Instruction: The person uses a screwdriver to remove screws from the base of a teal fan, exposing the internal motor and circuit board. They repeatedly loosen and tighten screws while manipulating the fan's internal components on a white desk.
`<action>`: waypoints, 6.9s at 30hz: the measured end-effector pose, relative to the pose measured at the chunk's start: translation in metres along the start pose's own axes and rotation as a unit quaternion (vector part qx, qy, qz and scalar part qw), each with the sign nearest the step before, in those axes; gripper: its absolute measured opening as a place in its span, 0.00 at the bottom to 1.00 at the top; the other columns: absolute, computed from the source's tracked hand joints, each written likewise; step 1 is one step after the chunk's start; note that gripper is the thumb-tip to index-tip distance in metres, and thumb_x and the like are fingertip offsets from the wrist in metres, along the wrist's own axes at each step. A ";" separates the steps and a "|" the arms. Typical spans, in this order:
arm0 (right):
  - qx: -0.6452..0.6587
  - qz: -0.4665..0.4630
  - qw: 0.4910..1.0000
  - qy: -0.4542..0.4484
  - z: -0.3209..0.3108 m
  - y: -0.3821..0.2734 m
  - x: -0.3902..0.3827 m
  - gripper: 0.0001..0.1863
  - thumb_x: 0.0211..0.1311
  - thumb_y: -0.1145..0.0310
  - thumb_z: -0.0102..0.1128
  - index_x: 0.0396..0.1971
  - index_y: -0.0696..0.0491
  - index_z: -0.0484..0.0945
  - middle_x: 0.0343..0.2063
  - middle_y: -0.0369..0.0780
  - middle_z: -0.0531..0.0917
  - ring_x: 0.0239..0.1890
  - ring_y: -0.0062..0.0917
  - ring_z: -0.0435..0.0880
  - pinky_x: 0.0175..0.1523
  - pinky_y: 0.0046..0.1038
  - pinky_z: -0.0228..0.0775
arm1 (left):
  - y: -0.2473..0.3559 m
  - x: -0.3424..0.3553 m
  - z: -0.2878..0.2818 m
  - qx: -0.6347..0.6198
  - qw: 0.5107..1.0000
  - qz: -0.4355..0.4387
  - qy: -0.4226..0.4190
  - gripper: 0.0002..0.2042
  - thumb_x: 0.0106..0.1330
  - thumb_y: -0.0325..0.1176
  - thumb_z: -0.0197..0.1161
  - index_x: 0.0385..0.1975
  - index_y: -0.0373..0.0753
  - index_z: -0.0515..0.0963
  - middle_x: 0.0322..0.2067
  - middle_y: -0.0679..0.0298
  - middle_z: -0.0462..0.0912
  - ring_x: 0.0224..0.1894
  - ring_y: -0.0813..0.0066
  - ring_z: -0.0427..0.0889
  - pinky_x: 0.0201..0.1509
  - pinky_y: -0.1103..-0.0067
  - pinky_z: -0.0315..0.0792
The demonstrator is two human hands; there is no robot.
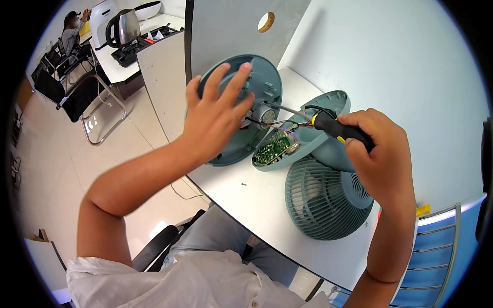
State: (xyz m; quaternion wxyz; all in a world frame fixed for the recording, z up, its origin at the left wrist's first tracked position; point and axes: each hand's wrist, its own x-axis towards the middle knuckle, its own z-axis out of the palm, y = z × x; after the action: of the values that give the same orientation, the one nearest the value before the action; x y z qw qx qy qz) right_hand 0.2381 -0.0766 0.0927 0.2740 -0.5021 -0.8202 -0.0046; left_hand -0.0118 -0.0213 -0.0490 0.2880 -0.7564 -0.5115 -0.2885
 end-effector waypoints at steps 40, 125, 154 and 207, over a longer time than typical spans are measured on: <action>-0.031 -0.094 0.995 -0.026 0.002 -0.014 -0.016 0.14 0.43 0.77 0.59 0.34 0.58 0.82 0.23 0.44 0.75 0.24 0.37 0.75 0.31 0.35 0.66 | 0.001 0.008 -0.031 0.061 0.994 -0.062 -0.068 0.47 0.29 0.35 0.85 0.61 0.51 0.74 0.71 0.58 0.59 0.63 0.49 0.67 0.58 0.62 0.67; 0.003 -0.006 0.994 0.106 0.039 0.001 -0.152 0.30 0.41 0.80 0.63 0.52 0.61 0.79 0.38 0.47 0.81 0.37 0.37 0.83 0.39 0.33 0.78 | 0.015 0.072 -0.022 0.073 0.987 0.017 -0.143 0.53 0.30 0.45 0.85 0.64 0.36 0.67 0.52 0.59 0.74 0.55 0.60 0.76 0.50 0.65 0.71; -0.067 -0.092 0.989 0.090 0.038 -0.004 -0.094 0.22 0.37 0.80 0.64 0.40 0.58 0.81 0.26 0.38 0.73 0.25 0.31 0.77 0.29 0.29 0.70 | 0.002 0.063 -0.003 0.070 0.990 0.120 0.008 0.50 0.29 0.44 0.85 0.62 0.45 0.73 0.49 0.60 0.76 0.52 0.63 0.76 0.48 0.70 0.70; -0.146 -0.109 0.983 -0.001 0.027 -0.015 -0.087 0.25 0.40 0.82 0.64 0.45 0.57 0.82 0.37 0.43 0.78 0.36 0.35 0.79 0.37 0.33 0.72 | 0.005 0.064 -0.009 0.063 0.990 0.123 -0.030 0.26 0.38 0.39 0.80 0.44 0.60 0.88 0.56 0.58 0.76 0.55 0.63 0.74 0.51 0.70 0.70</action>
State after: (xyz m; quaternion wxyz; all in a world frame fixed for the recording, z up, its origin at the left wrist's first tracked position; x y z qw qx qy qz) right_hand 0.2441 -0.1476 0.0347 0.1947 -0.4439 -0.8612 -0.1533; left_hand 0.0115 0.0093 0.0035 0.3527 -0.8025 -0.4400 -0.1951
